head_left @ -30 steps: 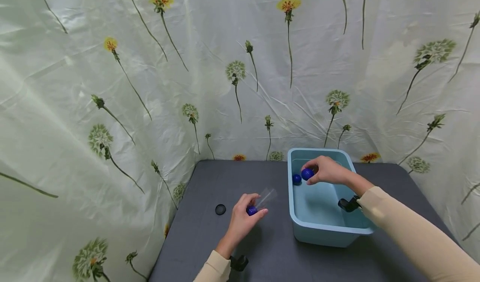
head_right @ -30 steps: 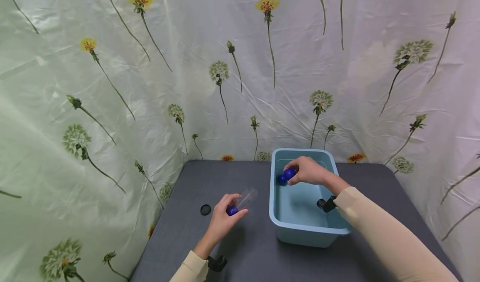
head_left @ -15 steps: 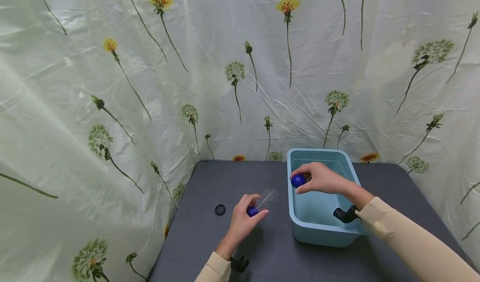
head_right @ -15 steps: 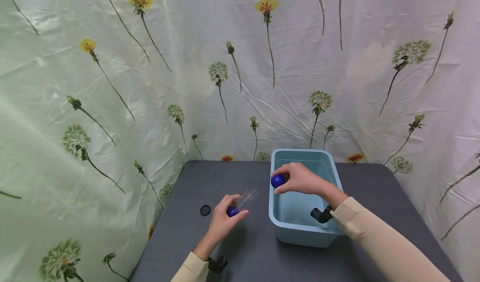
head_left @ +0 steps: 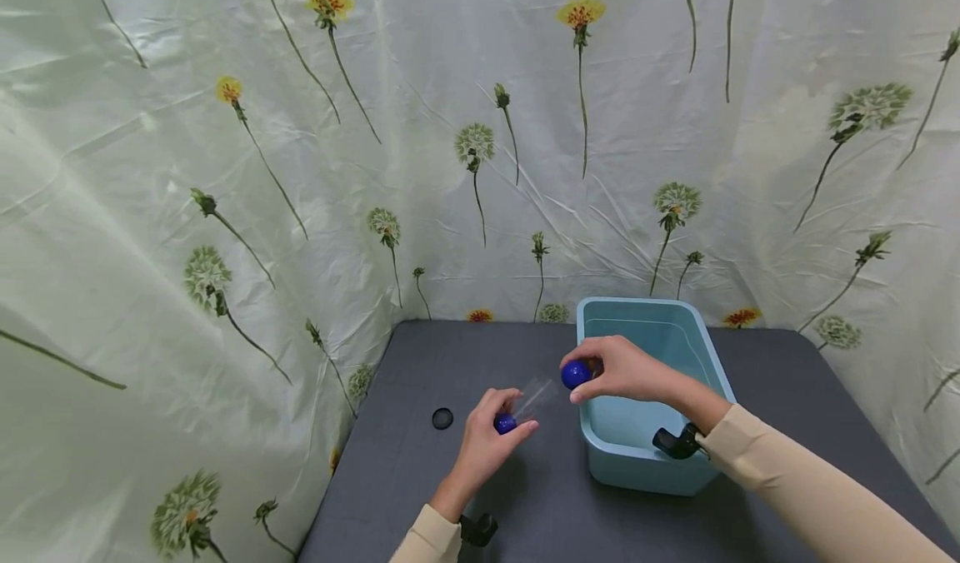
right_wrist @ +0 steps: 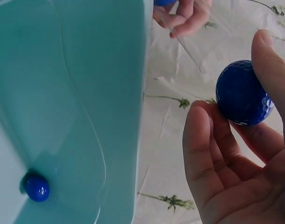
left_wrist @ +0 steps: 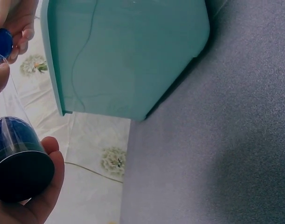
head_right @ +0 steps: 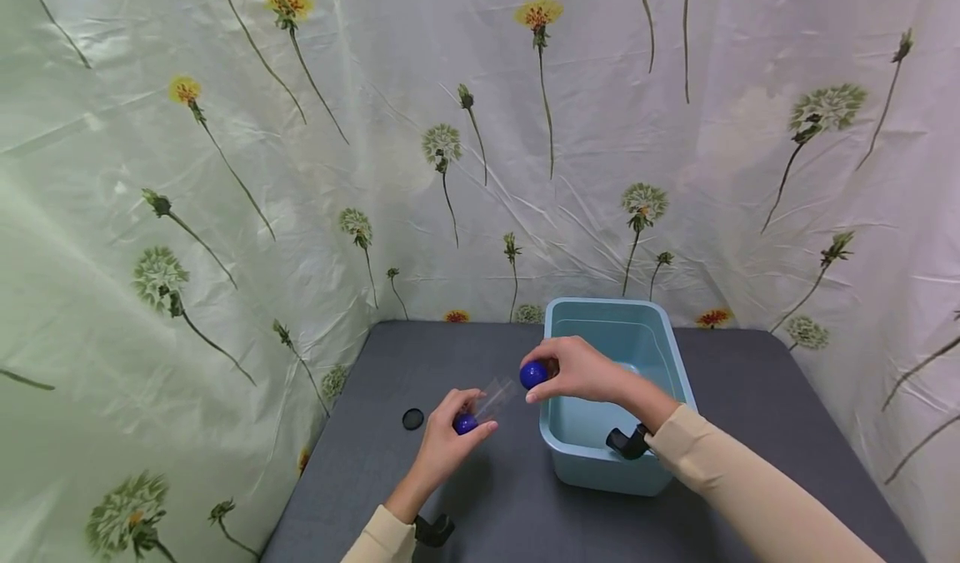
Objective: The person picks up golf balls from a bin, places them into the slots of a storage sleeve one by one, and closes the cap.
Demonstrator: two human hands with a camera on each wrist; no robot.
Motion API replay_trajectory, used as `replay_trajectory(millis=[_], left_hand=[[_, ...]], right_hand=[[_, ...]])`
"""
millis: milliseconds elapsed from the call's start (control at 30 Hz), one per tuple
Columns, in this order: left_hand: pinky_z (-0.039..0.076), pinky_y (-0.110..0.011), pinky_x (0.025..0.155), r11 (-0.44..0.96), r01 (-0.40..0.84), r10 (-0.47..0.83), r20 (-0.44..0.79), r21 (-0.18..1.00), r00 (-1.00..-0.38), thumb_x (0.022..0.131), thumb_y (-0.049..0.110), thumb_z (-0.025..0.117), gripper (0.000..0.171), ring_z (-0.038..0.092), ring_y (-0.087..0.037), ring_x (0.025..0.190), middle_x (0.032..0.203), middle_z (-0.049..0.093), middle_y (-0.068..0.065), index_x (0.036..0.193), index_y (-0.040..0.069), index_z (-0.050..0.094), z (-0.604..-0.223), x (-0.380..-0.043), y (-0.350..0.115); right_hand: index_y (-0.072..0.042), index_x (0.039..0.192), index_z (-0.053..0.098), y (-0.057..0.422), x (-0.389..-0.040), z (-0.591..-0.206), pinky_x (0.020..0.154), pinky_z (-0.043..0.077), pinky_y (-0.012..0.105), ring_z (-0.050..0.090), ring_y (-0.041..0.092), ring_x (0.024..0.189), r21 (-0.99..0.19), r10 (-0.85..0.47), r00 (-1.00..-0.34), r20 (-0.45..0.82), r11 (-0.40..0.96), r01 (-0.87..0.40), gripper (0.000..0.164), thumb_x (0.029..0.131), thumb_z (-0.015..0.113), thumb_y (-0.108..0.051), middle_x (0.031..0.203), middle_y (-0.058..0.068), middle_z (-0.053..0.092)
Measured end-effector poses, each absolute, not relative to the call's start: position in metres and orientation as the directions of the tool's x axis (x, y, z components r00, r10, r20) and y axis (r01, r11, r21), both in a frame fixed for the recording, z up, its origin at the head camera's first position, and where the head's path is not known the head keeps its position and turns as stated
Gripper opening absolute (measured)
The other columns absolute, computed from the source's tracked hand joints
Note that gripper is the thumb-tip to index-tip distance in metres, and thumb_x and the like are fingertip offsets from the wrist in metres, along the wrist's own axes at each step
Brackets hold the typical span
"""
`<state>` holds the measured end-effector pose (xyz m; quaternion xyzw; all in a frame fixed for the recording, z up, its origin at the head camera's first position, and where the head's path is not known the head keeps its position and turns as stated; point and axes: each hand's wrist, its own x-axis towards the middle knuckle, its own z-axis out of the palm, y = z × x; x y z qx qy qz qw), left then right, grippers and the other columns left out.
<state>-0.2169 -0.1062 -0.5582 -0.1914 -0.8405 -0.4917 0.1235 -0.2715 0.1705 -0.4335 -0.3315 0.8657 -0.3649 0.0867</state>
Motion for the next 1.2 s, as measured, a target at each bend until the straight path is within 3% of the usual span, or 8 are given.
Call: replay_trajectory(millis=[267,467,633,933,1200], left_hand=[[0.050,-0.030,0.077,0.449,0.437,0.198,0.391,0.779,-0.899,0.087,0.045,0.078,0.046,0.054,-0.013,0.090,0.102,0.055,0.004,0.126,0.030,0.062,-0.553,-0.216,-0.105],[0.050,-0.031,0.078,0.446,0.436,0.198,0.389,0.782,-0.900,0.087,0.037,0.080,0.044,0.054,-0.014,0.091,0.104,0.056,0.000,0.126,0.031,0.061,-0.549,-0.214,-0.106],[0.050,-0.030,0.076,0.454,0.460,0.216,0.407,0.763,-0.888,0.088,0.047,0.076,0.045,0.053,-0.013,0.090,0.104,0.057,-0.003,0.127,0.030,0.061,-0.548,-0.212,-0.107],[0.052,-0.030,0.078,0.453,0.477,0.237,0.415,0.753,-0.879,0.086,0.037,0.081,0.045,0.056,-0.010,0.092,0.107,0.057,0.008,0.127,0.031,0.062,-0.551,-0.211,-0.108],[0.053,-0.032,0.079,0.446,0.445,0.215,0.390,0.777,-0.895,0.086,0.033,0.083,0.045,0.059,-0.013,0.095,0.111,0.059,0.007,0.126,0.031,0.062,-0.552,-0.211,-0.111]], right_hand=[[-0.020,0.120,0.071,0.158,-0.269,-0.438,0.074,0.055,0.029,0.061,0.013,0.087,-0.685,-0.670,-0.733,0.118,0.480,-0.549,0.048,0.081,0.082,-0.046,0.101,-0.007,0.062],[-0.017,0.121,0.071,0.150,-0.266,-0.435,0.074,0.055,0.027,0.062,0.012,0.084,-0.686,-0.683,-0.719,0.130,0.461,-0.562,0.049,0.082,0.082,-0.044,0.098,-0.007,0.060],[-0.017,0.122,0.071,0.146,-0.265,-0.434,0.074,0.055,0.027,0.062,0.012,0.083,-0.685,-0.684,-0.718,0.131,0.461,-0.564,0.051,0.081,0.082,-0.045,0.097,-0.007,0.060],[-0.020,0.125,0.069,0.146,-0.266,-0.435,0.072,0.055,0.030,0.059,0.012,0.081,-0.687,-0.680,-0.716,0.159,0.445,-0.575,0.049,0.082,0.084,-0.038,0.092,-0.007,0.059],[-0.024,0.125,0.068,0.157,-0.278,-0.438,0.073,0.053,0.032,0.059,0.013,0.084,-0.686,-0.650,-0.742,0.162,0.466,-0.559,0.045,0.086,0.080,-0.040,0.097,-0.008,0.062]])
